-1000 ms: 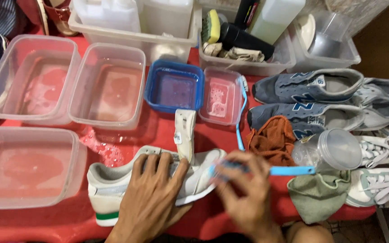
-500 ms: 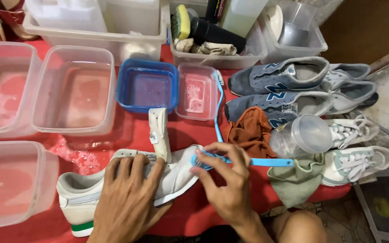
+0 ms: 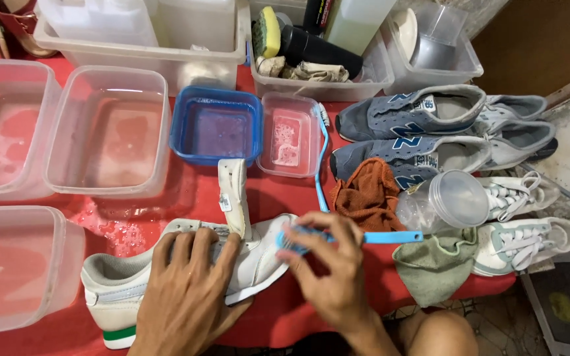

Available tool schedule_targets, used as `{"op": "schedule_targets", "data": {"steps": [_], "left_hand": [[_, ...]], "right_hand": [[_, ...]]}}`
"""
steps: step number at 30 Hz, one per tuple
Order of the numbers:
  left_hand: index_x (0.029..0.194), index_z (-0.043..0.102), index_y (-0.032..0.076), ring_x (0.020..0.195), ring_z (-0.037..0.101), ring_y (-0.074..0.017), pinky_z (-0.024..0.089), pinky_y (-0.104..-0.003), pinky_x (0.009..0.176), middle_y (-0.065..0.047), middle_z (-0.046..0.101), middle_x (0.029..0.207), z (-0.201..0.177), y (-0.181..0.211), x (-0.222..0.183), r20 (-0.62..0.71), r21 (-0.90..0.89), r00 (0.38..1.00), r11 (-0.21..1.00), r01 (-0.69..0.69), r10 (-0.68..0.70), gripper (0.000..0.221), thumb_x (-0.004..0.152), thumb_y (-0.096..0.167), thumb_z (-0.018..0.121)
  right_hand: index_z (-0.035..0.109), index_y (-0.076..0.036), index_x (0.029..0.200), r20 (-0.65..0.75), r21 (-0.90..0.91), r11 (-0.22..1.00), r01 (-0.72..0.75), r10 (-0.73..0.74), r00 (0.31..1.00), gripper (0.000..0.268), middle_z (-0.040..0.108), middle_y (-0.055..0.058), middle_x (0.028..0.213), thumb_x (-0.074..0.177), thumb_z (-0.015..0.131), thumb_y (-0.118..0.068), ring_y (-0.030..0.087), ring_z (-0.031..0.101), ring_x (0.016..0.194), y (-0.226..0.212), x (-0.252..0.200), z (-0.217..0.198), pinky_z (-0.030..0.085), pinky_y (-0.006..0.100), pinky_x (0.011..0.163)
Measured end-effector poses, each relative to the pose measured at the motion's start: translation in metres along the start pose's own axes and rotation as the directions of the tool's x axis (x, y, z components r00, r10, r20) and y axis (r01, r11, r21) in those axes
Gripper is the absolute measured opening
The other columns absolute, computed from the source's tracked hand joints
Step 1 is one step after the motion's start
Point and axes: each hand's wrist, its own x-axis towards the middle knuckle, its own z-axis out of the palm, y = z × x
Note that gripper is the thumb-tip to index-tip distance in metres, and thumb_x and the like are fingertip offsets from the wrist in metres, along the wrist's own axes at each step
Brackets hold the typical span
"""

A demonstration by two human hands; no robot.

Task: Cleaning a white sneaker using a toothbrush and cleaning solution at a workstation

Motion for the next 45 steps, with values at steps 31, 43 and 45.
{"op": "schedule_targets", "data": {"steps": [31,43,45], "left_hand": [[0.118,0.053,0.015,0.091,0.055,-0.0332,0.043,-0.049,0.089,-0.012,0.055,0.104,-0.002,-0.010,0.000,-0.039,-0.096,0.999,0.995,0.005,-0.009,0.084,0.061,0.069,0.083],[0.114,0.054,0.016,0.088,0.054,-0.0329,0.043,-0.049,0.090,-0.011,0.055,0.099,-0.006,-0.010,0.007,-0.016,-0.140,0.999,0.989,0.041,-0.044,0.081,0.060,0.068,0.086],[0.116,0.054,0.015,0.088,0.054,-0.0326,0.043,-0.049,0.090,-0.011,0.055,0.100,-0.004,-0.007,0.004,-0.022,-0.125,0.999,0.992,0.034,-0.037,0.084,0.062,0.070,0.084]], "right_hand": [[0.075,-0.016,0.110,-0.049,-0.062,0.991,-0.117,0.114,0.992,0.028,0.069,-0.002,0.114,0.086,0.078,-0.030,0.017,0.065,0.111,-0.018,0.006,0.007,0.034,0.039,0.104],[0.076,-0.017,0.111,-0.054,-0.009,0.991,-0.131,0.130,0.990,0.028,0.069,-0.001,0.114,0.086,0.077,-0.030,0.018,0.067,0.110,-0.010,0.010,0.010,0.037,0.038,0.104],[0.075,-0.016,0.111,-0.057,-0.012,0.990,-0.138,0.137,0.989,0.028,0.069,-0.001,0.114,0.087,0.076,-0.030,0.018,0.067,0.111,-0.010,0.005,0.010,0.037,0.039,0.104]]}}
